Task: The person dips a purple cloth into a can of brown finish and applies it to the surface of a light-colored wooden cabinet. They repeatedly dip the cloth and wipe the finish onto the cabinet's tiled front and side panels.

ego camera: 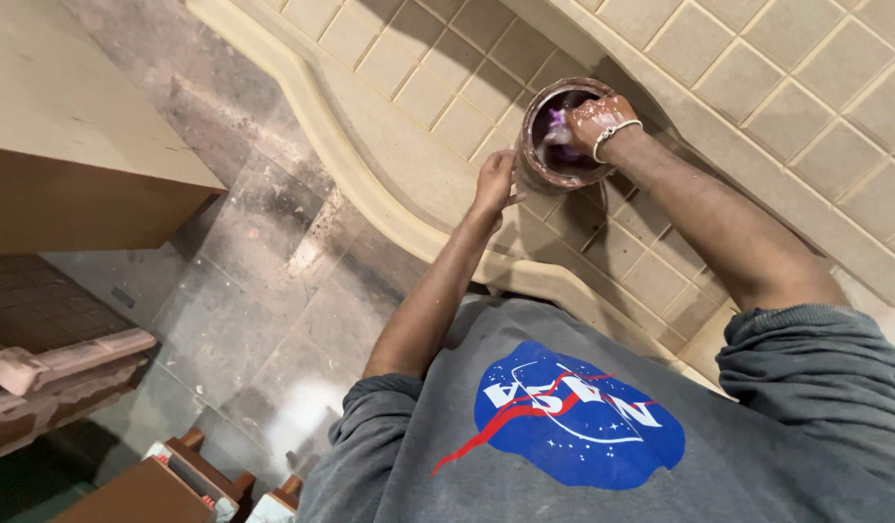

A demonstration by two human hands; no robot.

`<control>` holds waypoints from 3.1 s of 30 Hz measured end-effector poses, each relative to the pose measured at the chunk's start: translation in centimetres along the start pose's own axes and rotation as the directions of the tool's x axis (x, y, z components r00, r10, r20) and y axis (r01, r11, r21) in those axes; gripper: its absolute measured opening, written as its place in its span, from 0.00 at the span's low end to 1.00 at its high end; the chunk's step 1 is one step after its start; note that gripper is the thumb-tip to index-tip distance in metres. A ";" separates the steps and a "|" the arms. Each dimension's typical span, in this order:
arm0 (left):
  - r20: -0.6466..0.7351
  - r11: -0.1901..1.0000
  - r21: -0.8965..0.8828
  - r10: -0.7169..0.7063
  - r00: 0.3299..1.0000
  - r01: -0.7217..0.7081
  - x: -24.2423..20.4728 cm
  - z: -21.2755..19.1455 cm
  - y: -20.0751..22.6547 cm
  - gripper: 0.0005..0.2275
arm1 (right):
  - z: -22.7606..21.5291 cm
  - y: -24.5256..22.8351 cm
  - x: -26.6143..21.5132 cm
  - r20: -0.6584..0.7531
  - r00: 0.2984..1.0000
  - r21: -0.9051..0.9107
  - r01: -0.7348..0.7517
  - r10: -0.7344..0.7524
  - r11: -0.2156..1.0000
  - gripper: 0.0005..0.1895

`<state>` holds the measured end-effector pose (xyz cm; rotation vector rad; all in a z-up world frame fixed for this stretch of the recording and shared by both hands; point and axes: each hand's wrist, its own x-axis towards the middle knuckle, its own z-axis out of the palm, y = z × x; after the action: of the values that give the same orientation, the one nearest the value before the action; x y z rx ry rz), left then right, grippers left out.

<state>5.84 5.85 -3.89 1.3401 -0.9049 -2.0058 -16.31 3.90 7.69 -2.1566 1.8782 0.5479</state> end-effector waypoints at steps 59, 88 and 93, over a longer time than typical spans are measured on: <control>0.272 0.927 0.242 0.220 0.937 -0.287 4.5 0.2 8.3 0.24 | 10.5 -1.8 6.4 0.492 0.858 0.462 -0.399 0.146 0.792 0.21; 0.263 0.839 0.326 0.363 0.894 -0.436 2.6 3.0 12.8 0.14 | 3.8 -1.6 3.0 0.092 0.921 0.216 -0.390 0.379 0.895 0.14; 0.309 0.900 0.264 0.262 0.914 -0.347 3.3 2.6 12.3 0.18 | -0.8 -3.7 0.7 0.034 0.927 0.264 -0.368 0.373 0.891 0.17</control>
<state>3.26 -3.59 4.57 1.0083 -1.5157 -1.8700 -12.45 3.53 7.81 -1.6478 2.2438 0.3164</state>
